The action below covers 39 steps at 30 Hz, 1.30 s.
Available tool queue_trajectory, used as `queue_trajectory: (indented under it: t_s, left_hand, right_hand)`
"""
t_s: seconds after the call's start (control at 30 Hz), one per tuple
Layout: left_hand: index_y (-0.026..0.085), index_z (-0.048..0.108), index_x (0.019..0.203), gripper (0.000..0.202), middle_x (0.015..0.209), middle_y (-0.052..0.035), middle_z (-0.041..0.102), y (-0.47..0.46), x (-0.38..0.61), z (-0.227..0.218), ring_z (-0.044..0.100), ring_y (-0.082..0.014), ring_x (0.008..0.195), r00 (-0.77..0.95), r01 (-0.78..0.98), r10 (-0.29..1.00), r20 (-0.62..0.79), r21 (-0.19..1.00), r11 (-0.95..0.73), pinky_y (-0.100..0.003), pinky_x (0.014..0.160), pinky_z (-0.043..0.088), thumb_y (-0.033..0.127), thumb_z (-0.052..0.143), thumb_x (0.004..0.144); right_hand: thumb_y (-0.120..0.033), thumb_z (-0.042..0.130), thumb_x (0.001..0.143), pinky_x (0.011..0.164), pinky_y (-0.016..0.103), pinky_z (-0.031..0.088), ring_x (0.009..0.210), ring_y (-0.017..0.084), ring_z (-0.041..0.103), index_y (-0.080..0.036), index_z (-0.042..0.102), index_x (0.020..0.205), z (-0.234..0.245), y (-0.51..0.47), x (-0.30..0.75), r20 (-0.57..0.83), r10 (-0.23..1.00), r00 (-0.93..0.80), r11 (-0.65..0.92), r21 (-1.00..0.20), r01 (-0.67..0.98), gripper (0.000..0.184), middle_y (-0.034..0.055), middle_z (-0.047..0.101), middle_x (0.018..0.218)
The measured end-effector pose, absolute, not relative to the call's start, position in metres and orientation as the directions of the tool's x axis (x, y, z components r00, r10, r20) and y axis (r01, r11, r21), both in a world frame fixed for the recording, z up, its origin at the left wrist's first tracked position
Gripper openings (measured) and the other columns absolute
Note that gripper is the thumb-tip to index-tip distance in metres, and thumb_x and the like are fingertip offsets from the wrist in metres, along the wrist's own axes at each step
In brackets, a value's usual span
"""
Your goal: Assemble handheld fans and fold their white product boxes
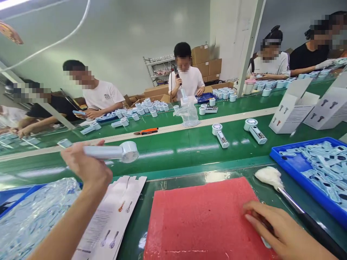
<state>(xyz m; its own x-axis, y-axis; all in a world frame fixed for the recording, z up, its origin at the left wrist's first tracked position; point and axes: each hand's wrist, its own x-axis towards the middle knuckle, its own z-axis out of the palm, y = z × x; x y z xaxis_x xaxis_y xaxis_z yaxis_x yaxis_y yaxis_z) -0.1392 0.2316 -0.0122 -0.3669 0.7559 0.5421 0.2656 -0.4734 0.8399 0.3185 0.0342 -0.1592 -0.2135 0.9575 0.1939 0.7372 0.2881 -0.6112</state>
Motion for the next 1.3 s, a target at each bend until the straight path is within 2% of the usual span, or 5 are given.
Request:
queue_trajectory:
  t_s: [0.2,0.4,0.7,1.03,1.3]
  left_hand:
    - [0.024,0.038,0.094,0.045,0.057,0.0094,0.044,0.148,-0.044,-0.006,0.046,-0.0120,0.043,-0.206,-0.207,0.875,0.438,0.855,-0.476,-0.025,0.050,0.048,0.059,0.066,0.099]
    - [0.022,0.039,0.150,0.036,0.112,-0.0121,0.065,0.065,0.041,-0.068,0.065,-0.0242,0.087,0.237,0.662,0.759,0.606,0.472,-0.583,-0.040,0.076,0.058,0.033,0.042,0.116]
    - [0.005,0.050,0.155,0.061,0.118,-0.0143,0.065,0.045,0.098,-0.112,0.063,-0.0313,0.106,0.692,0.700,0.668,0.275,-0.029,-0.714,-0.046,0.096,0.059,0.019,0.067,0.097]
    - [0.029,0.058,0.141,0.064,0.144,-0.0011,0.060,0.085,-0.001,-0.104,0.058,-0.0208,0.132,0.583,0.342,0.797,0.158,0.842,-0.418,-0.037,0.115,0.049,0.009,0.089,0.089]
    - [0.022,0.068,0.124,0.037,0.121,-0.0031,0.064,0.081,0.013,-0.124,0.063,-0.0177,0.114,0.514,0.143,0.829,0.218,0.932,-0.334,-0.030,0.103,0.050,0.007,0.079,0.092]
  right_hand:
    - [-0.054,0.045,0.116,0.074,0.024,0.062,0.086,0.016,0.075,-0.026,0.069,0.118,-0.156,0.037,0.295,0.381,0.921,-0.087,0.300,-0.547,0.782,0.036,0.0031,0.071,0.119]
    - [-0.067,0.058,0.108,0.053,0.025,0.059,0.070,0.018,0.073,-0.026,0.067,0.121,-0.163,0.013,0.315,0.372,0.924,-0.092,0.259,-0.430,0.865,0.044,0.0015,0.074,0.100]
    - [-0.051,0.048,0.116,0.061,0.031,0.058,0.086,0.020,0.075,-0.025,0.070,0.118,-0.131,0.024,0.314,0.398,0.913,-0.091,0.260,-0.393,0.882,0.034,0.0026,0.073,0.117]
    - [-0.028,0.057,0.113,0.081,0.025,0.055,0.091,0.013,0.068,-0.027,0.069,0.114,-0.099,0.036,0.245,0.429,0.857,-0.287,0.503,-0.568,0.651,0.012,-0.0008,0.067,0.110]
    - [-0.023,0.057,0.112,0.058,0.025,0.042,0.069,0.011,0.053,-0.022,0.074,0.108,-0.097,0.069,0.262,0.336,0.737,-0.587,0.669,-0.485,0.563,0.018,0.0004,0.057,0.090]
